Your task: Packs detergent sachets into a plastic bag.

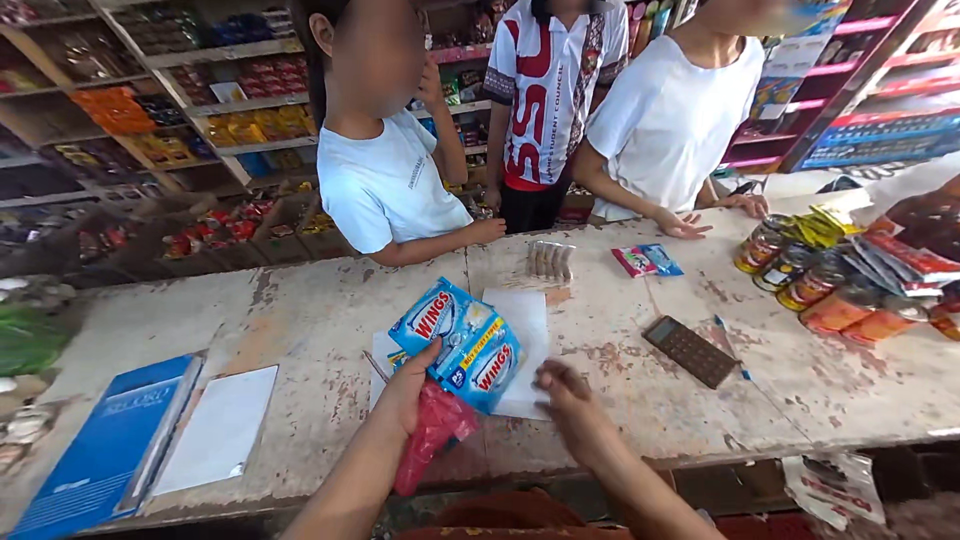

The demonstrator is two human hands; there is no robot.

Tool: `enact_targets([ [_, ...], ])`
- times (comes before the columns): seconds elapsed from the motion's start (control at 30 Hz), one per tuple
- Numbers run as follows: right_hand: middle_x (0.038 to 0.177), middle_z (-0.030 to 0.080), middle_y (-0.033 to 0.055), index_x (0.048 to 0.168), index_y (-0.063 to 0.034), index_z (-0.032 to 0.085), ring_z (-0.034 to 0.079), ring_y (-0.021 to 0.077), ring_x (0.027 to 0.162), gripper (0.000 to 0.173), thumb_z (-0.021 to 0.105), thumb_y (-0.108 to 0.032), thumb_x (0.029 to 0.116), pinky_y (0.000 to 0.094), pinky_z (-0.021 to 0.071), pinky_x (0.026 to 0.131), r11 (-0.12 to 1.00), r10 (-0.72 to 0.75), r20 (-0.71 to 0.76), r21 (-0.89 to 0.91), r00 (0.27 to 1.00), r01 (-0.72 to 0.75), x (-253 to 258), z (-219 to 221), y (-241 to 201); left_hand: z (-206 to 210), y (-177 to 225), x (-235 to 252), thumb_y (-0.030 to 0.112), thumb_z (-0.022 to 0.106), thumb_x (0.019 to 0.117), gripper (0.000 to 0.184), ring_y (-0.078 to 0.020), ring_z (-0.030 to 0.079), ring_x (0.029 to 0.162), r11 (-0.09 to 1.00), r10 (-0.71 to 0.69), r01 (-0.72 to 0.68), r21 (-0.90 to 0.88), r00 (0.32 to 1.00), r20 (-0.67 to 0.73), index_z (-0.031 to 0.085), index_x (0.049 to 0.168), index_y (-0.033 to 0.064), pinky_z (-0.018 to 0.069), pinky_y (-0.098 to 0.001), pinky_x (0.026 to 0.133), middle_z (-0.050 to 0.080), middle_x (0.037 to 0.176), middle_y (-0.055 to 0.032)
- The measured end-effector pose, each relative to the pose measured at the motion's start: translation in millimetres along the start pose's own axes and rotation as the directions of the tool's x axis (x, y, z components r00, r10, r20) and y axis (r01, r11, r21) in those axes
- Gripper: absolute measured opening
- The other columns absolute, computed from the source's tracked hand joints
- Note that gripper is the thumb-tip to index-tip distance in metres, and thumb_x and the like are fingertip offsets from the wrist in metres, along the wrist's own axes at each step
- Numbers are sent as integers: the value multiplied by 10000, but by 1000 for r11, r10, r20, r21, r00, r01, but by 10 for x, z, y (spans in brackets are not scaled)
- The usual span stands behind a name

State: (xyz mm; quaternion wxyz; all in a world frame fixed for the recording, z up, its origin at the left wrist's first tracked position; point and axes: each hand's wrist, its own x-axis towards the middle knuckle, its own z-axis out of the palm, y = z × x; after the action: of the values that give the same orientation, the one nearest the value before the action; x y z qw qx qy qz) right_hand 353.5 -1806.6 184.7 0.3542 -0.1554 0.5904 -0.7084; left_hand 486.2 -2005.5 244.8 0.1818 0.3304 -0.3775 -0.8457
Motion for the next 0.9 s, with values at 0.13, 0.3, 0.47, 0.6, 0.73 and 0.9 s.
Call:
enact_targets([
  [0.13, 1487, 528, 125, 1584, -44, 241, 584, 255, 1305, 1003, 763, -509, 865, 451, 540, 1030, 971, 133, 309, 148, 942, -186, 116, 52, 543, 208, -101, -165, 378, 357, 1113, 433, -201, 735, 937, 999, -49, 50, -9, 994, 93, 558, 1299, 41, 630, -362, 806, 726, 1054, -134],
  [0.3, 1092, 760, -108, 1219, -180, 659, 704, 23, 1036, 694, 933, -477, 654, 279, 592, 941, 954, -286, 482, 226, 828, 198, 320, -46, 408, 202, -316, -320, 421, 256, 1123, 512, -170, 737, 936, 969, -244, 226, 98, 929, 279, 621, 1241, 81, 629, -343, 806, 747, 1026, -98],
  [0.47, 1404, 621, 14, 1539, -38, 255, 620, 131, 1267, 1225, 989, -361, 614, 357, 537, 1082, 921, -390, 573, 222, 721, 321, 292, -81, 319, -85, -517, -325, 110, 337, 1073, 308, 12, 682, 921, 870, -263, 23, 492, 867, 423, 630, 1165, 140, 576, -213, 852, 731, 967, 101],
  [0.6, 1134, 747, -23, 1351, -52, 465, 725, 110, 1043, 906, 975, -234, 624, 352, 617, 947, 938, -344, 439, 213, 830, 275, 186, -64, 262, -91, -479, -415, 182, 385, 1099, 263, -6, 678, 908, 774, -277, 42, 632, 920, 278, 629, 1154, 101, 577, -235, 849, 718, 952, 66],
  [0.73, 968, 770, 51, 1232, -41, 540, 761, 170, 860, 830, 973, -399, 621, 386, 657, 799, 944, -77, 250, 329, 965, -10, 108, -146, 376, -277, -167, -125, 341, 484, 1074, 418, -179, 657, 941, 436, 28, -218, 873, 973, 229, 616, 1247, -17, 548, -406, 873, 681, 1047, -124],
  [0.9, 995, 764, 115, 1193, -65, 608, 765, 223, 896, 687, 949, -317, 653, 432, 657, 802, 857, 56, 242, 486, 969, -171, 168, -380, 268, -453, 403, -92, -30, 631, 903, 416, -96, 655, 851, 788, 294, -331, 520, 943, 155, 547, 1295, 78, 592, -283, 747, 648, 1045, -17],
])
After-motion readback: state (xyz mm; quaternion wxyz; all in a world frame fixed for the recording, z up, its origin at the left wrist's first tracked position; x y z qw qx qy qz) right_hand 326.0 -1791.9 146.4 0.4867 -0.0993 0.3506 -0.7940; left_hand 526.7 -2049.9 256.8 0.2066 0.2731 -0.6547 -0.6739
